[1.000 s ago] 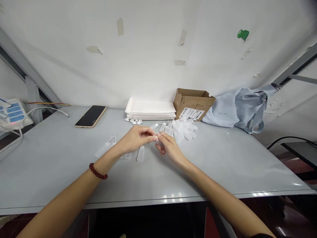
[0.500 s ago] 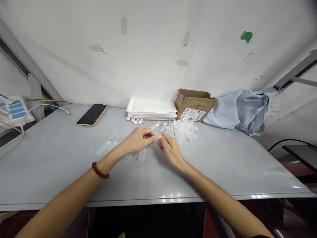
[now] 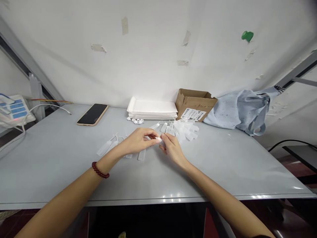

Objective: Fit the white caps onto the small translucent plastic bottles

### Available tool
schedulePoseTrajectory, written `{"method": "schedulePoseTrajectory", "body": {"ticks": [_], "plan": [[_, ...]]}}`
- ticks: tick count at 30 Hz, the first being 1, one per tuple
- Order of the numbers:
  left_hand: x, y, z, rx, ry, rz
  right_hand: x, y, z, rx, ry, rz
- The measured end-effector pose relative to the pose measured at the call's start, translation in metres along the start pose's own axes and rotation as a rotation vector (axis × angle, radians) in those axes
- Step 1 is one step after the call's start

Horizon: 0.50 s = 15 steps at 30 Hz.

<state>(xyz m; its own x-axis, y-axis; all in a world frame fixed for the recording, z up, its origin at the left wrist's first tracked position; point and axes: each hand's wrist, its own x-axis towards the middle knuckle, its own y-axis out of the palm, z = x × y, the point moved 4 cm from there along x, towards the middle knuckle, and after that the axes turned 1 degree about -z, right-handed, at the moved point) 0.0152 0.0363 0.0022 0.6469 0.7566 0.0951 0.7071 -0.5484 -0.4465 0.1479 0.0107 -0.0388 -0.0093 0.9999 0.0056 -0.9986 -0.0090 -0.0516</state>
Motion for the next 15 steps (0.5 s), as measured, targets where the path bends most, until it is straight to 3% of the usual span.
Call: {"method": "schedulePoseTrajectory", "body": {"ticks": [7, 15], "plan": [[0.001, -0.001, 0.002, 0.051, -0.039, -0.058, -0.004, -0.004, 0.013, -0.425, -0.356, -0.037], [0.002, 0.005, 0.007, 0.016, -0.142, 0.018, -0.003, -0.006, 0.012, -0.516, -0.394, -0.043]]}}
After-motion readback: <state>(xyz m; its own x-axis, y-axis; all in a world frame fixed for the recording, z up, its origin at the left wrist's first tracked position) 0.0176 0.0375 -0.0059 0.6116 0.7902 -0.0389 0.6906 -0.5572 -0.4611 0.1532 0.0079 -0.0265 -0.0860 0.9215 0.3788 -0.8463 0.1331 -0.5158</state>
